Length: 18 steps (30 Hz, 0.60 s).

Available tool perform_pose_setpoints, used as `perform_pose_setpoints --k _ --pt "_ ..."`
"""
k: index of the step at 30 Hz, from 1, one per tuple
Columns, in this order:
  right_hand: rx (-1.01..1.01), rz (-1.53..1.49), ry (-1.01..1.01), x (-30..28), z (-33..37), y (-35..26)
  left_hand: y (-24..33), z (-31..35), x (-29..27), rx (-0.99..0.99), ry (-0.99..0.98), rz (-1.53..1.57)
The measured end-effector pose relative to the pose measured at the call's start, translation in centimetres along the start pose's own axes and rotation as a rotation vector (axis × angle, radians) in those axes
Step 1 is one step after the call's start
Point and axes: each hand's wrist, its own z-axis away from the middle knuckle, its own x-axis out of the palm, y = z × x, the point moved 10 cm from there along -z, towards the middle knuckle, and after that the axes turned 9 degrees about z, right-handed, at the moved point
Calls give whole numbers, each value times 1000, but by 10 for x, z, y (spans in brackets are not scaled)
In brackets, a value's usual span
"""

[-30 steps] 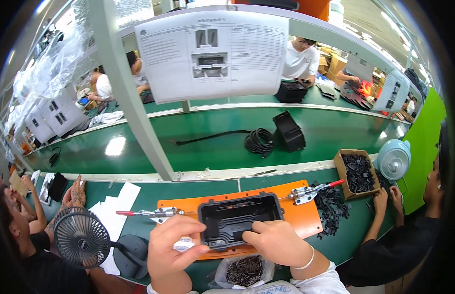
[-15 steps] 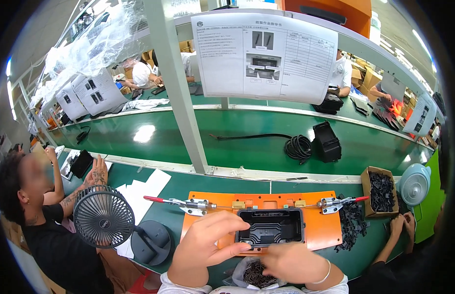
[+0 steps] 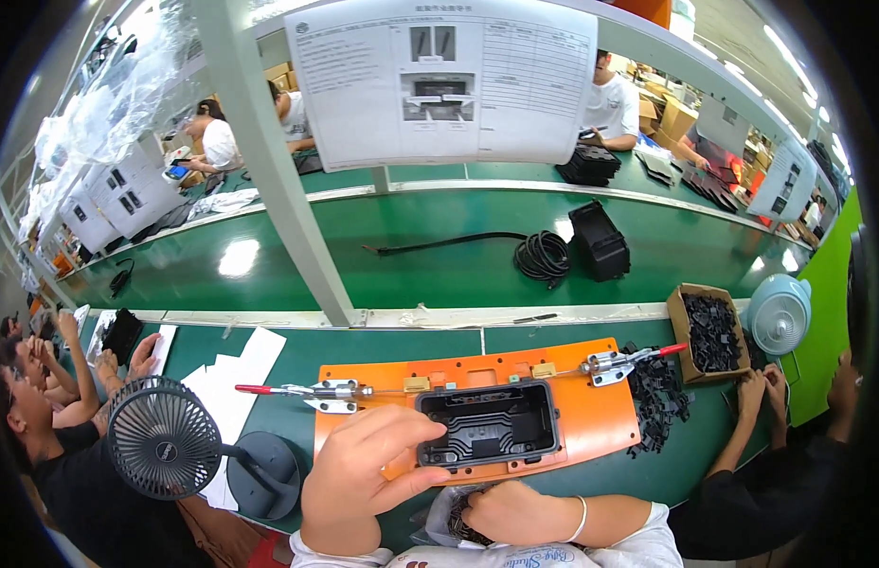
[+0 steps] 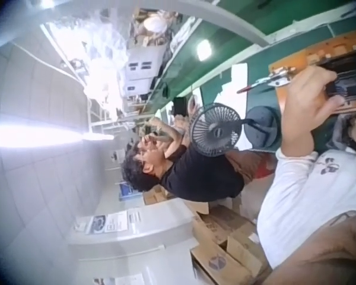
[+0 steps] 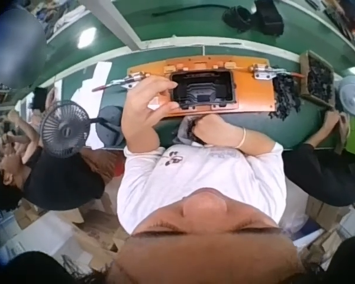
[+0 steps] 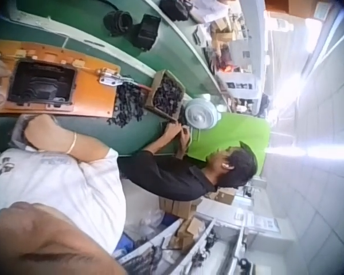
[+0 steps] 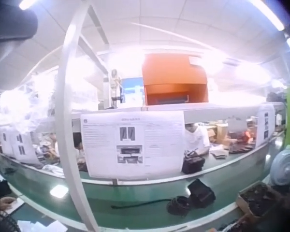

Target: Manually assembling small components into a black plastic housing using a workbench jig.

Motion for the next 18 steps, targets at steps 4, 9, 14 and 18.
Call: perform_pose_setpoints --k 4,9,14,18 --pt "30 -51 -7 -5 2 3 -4 1 10 12 -92 -83" --pt "52 -10 -55 -4 6 4 -3 -1 22 -16 -196 -173" --pt "73 -57 31 -15 4 10 -6 -3 28 -59 -254 -217" --pt "110 -378 425 -72 17 38 -8 1 32 -33 -260 -210"
